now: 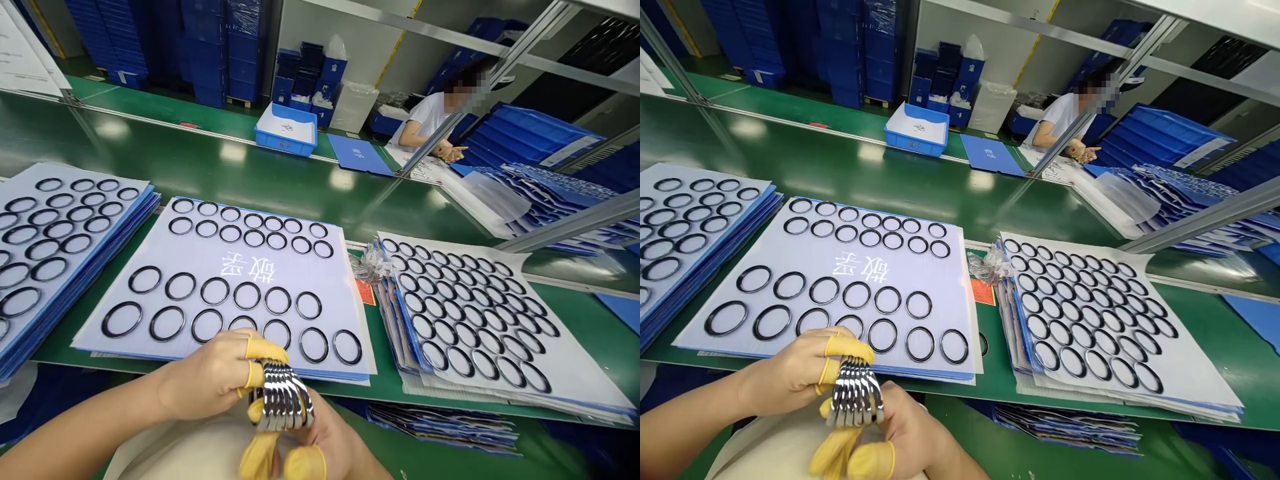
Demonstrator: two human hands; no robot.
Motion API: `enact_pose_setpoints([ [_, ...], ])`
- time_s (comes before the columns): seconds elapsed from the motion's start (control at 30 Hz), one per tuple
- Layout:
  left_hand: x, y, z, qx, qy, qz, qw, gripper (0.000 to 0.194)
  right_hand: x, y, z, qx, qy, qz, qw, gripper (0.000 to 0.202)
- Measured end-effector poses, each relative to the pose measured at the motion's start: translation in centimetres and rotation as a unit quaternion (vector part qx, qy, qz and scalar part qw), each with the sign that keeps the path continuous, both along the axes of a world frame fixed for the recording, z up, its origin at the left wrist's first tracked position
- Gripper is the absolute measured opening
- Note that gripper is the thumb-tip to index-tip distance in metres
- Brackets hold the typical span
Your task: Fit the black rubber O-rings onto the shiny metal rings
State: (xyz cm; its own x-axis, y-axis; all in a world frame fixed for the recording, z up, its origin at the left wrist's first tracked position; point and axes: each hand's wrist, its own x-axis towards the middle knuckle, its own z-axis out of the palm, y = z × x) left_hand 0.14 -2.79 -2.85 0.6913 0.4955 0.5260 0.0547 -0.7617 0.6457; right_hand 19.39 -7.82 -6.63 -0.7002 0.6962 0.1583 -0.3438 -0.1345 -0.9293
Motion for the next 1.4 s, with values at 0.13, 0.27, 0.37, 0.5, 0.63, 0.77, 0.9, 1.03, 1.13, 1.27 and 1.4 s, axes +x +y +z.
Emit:
enact_pose_setpoints([
  [0.13,0.2,0.3,0.2,0.054,-0.010,-0.016,0.998,0.020,-0.7,0.4,1.0,0.038,-0.013,-0.005,0.999,0.039],
  [0.27,0.2,0.5,0.3,0.071,0.005,-0.024,0.997,0.022,-0.9,0.4,1.4,0.039,-0.021,-0.027,0.999,0.040],
  [0.37,0.2,0.6,0.1,0.075,0.006,-0.021,0.997,0.023,-0.9,0.1,1.5,0.028,-0.042,-0.036,0.998,0.039],
  [0.5,0.2,0.4,0.1,0.073,0.009,0.003,0.997,0.027,-0.8,-0.6,0.9,-0.058,-0.029,-0.034,0.997,0.033],
  [0.63,0.2,0.1,0.3,0.075,0.014,0.008,0.997,0.028,-0.9,-1.0,0.3,-0.107,-0.011,-0.052,0.993,0.030],
  [0.77,0.3,0.2,0.4,0.088,0.003,0.001,0.996,0.025,-1.0,-1.0,0.5,-0.085,-0.031,-0.054,0.994,0.034],
  [0.9,0.4,0.4,0.5,0.128,0.002,-0.004,0.992,0.023,-0.9,-0.8,0.7,-0.049,-0.087,-0.072,0.992,0.034],
  [1.03,0.3,0.2,1.1,0.126,0.058,0.010,0.990,0.025,-1.0,-0.7,1.0,-0.026,-0.095,-0.070,0.993,0.037],
  [1.13,-0.4,0.1,2.1,0.074,0.170,0.015,0.982,0.024,-1.2,-0.5,1.5,0.031,-0.090,-0.079,0.992,0.037],
  [1.27,-1.7,0.6,3.2,-0.007,0.282,-0.024,0.959,0.020,-1.2,-0.2,2.1,0.075,-0.111,-0.080,0.988,0.033],
  [1.4,-2.3,1.1,3.7,-0.104,0.311,-0.062,0.943,0.019,-1.1,0.1,2.2,0.124,-0.148,-0.081,0.978,0.026],
])
